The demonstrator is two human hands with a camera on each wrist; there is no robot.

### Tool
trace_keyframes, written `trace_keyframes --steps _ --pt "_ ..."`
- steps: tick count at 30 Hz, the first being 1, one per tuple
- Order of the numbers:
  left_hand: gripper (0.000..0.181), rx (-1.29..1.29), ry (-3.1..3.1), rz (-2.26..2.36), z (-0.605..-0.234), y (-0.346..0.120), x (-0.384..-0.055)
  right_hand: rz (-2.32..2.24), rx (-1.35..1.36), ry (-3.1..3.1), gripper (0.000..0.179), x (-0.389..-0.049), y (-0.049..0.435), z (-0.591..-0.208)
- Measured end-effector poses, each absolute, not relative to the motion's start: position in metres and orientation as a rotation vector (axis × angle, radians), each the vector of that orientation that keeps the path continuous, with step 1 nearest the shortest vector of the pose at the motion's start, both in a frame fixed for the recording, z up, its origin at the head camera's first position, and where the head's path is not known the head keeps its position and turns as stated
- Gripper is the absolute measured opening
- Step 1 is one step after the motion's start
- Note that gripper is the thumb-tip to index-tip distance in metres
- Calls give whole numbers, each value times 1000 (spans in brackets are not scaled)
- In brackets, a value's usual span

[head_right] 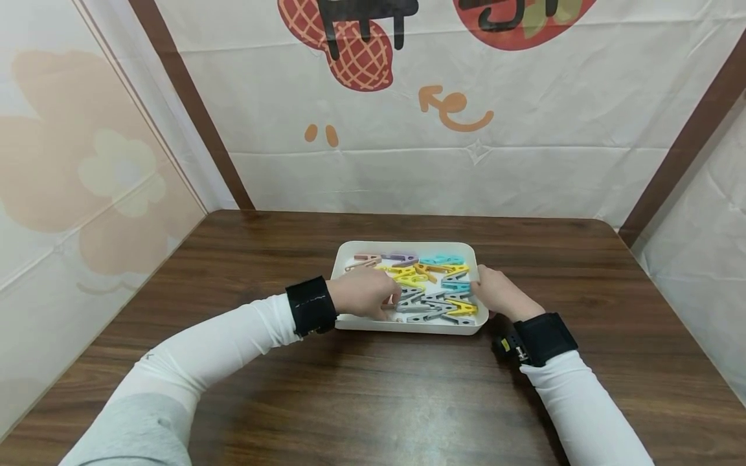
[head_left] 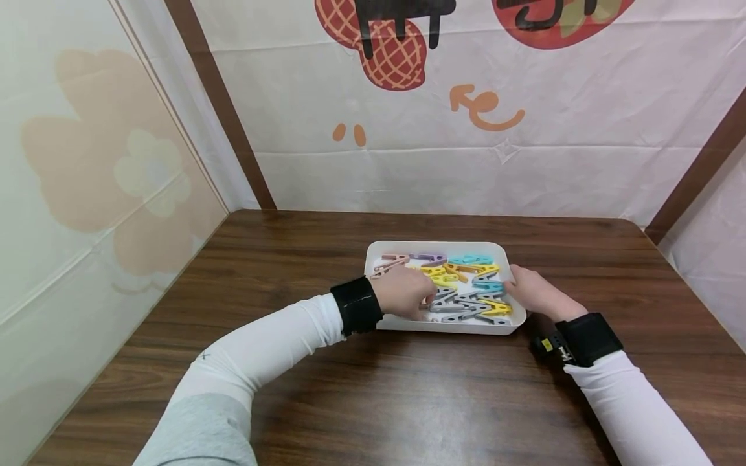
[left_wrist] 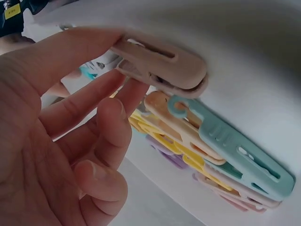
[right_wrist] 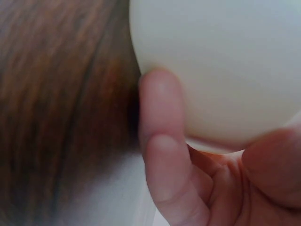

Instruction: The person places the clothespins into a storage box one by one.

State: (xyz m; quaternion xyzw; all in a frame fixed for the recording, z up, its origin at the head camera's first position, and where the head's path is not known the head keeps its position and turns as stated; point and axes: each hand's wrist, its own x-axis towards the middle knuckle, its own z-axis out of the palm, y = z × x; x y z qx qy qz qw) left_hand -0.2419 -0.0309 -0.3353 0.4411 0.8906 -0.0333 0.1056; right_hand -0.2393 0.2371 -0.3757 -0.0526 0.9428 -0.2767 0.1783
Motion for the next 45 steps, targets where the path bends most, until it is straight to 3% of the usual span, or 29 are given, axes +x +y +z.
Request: trace_keyframes --steps 13,19,24,30,38,45 --pt "18 1286 2702 -25 -341 -34 -233 -805 -132 2656 50 -237 238 -382" --pt "31 1200 2756 25 -323 -51 -228 -797 -138 2666 50 -236 236 -379" --pt "35 1128 2872 90 -305 -84 -220 -776 -152 2682 50 -237 237 -378" --pt "25 990 2906 227 -291 -142 -216 -770 -175 2694 50 -239 237 -377" --pt "23 786 2834 323 -293 -218 -201 -777 -174 2682 52 -239 237 -376" --pt "40 596 2746 312 -305 -268 -185 -786 -168 2674 51 -238 236 -376"
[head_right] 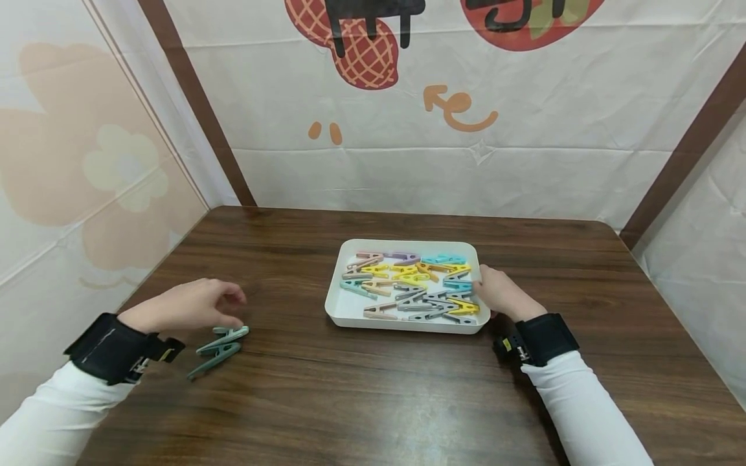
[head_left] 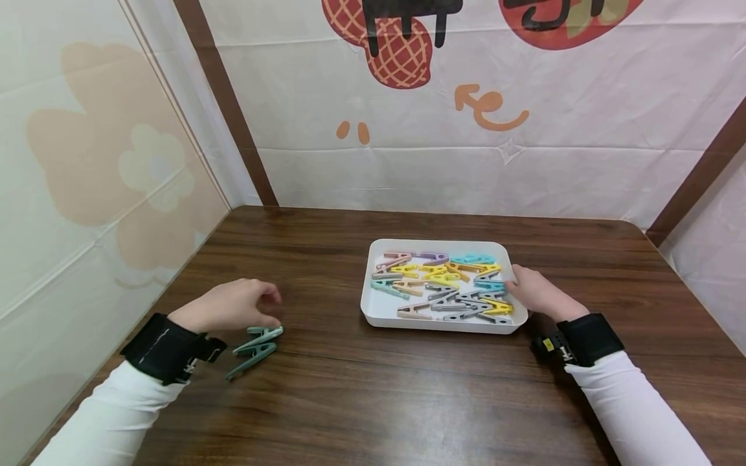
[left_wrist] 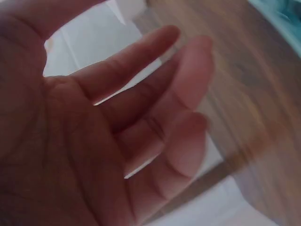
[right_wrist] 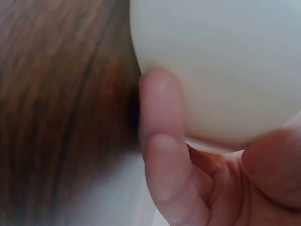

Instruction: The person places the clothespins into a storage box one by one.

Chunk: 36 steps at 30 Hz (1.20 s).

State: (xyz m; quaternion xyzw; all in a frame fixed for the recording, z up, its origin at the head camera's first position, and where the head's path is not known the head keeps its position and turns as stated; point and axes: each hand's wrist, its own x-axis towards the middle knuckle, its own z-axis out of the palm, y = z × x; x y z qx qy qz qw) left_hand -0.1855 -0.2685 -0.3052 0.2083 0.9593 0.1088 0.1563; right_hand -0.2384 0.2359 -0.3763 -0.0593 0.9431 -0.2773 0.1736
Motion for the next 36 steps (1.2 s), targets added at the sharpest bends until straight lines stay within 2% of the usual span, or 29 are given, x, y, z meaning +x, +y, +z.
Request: trace_keyframes --steps 3,12,36 --pt "43 532 2698 359 -315 -284 -182 -783 -173 2676 51 -238 236 -377" --pt "28 515 2660 454 -336 -305 -180 -783 -172 2686 49 -239 236 -378" --pt "21 488 2811 344 -334 -295 -183 -800 -170 2685 47 -242 238 -381"
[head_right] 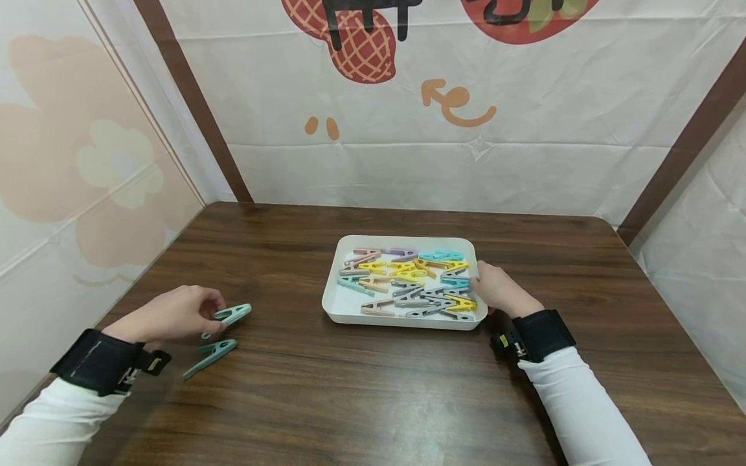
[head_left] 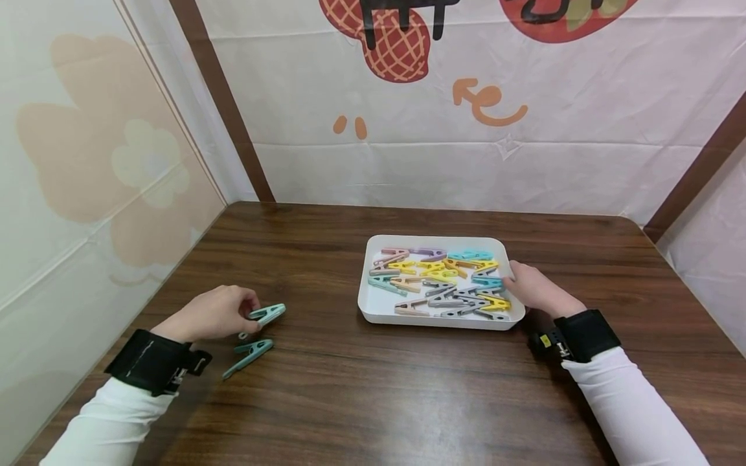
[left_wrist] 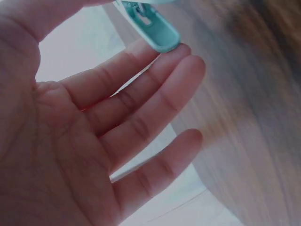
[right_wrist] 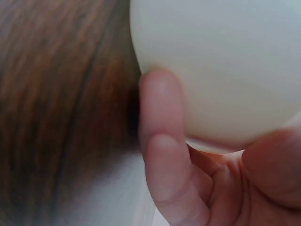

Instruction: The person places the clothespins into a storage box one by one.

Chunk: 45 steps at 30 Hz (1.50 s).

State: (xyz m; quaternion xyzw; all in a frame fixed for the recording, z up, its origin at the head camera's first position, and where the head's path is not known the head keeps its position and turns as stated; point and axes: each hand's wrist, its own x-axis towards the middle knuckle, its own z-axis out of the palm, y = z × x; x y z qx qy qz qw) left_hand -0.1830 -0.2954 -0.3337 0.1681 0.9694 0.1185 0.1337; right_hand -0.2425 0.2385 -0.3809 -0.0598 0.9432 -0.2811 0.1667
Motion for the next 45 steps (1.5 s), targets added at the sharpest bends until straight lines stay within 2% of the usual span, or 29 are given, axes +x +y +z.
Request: trace_keyframes --steps 12,29,36,45 --pt "16 678 2893 404 -322 -245 -204 -792 -169 2686 48 -242 237 -381" --pt "26 1065 2857 164 -302 -150 -232 -777 -172 2685 50 -239 237 -380" --pt "19 1179 2799 -92 -307 -122 -240 -786 -180 2694 49 -239 236 -380" --pt "18 1240 2716 -196 -319 -107 -251 -761 -178 2702 51 -241 237 -379"
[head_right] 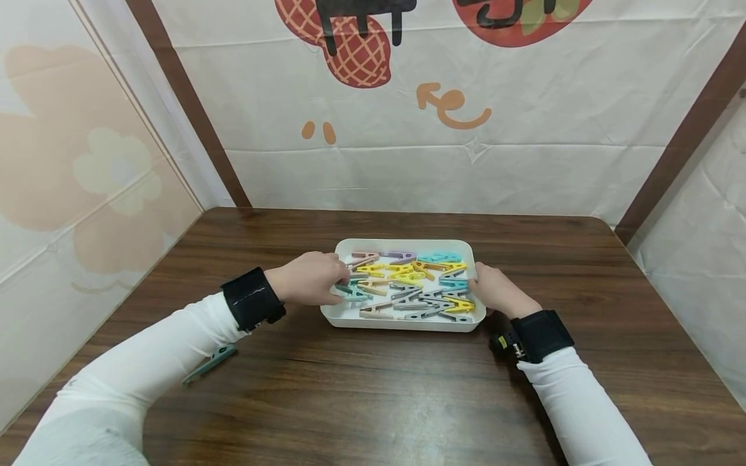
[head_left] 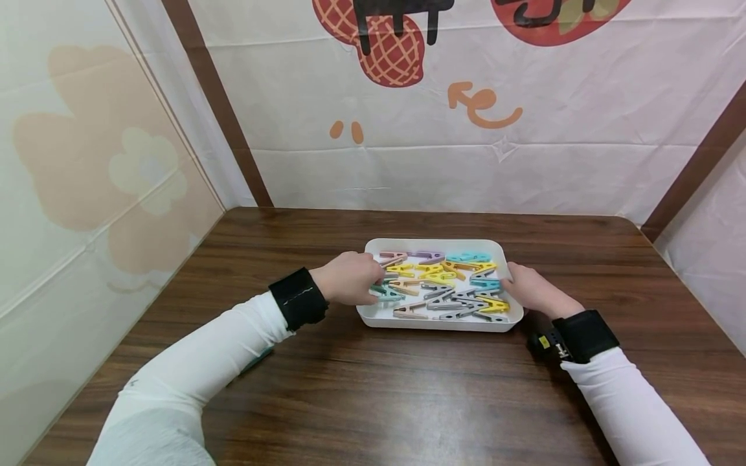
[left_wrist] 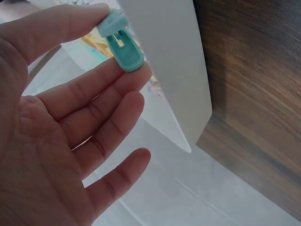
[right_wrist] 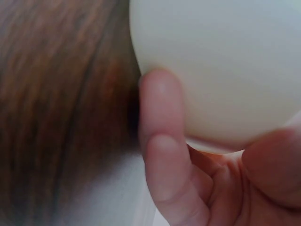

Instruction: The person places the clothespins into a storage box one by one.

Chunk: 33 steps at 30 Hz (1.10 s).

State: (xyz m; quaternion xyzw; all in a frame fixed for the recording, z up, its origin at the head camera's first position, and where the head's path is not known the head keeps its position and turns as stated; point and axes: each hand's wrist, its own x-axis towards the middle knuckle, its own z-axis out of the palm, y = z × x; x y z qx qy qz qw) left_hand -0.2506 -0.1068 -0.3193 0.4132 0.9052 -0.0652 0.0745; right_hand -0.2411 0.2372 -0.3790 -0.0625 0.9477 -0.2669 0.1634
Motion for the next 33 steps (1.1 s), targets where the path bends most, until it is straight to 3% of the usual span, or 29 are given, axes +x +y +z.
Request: trace_keyframes --steps 5,19,33 --pt "12 1266 2682 -180 -326 -102 -254 -761 -180 2704 50 -241 236 -379" --pt "21 1180 2656 -224 -332 -87 -251 -794 -190 2697 49 -241 236 -378" --pt "19 1111 2691 -295 -334 -71 -248 -795 -178 2684 49 -240 236 -378"
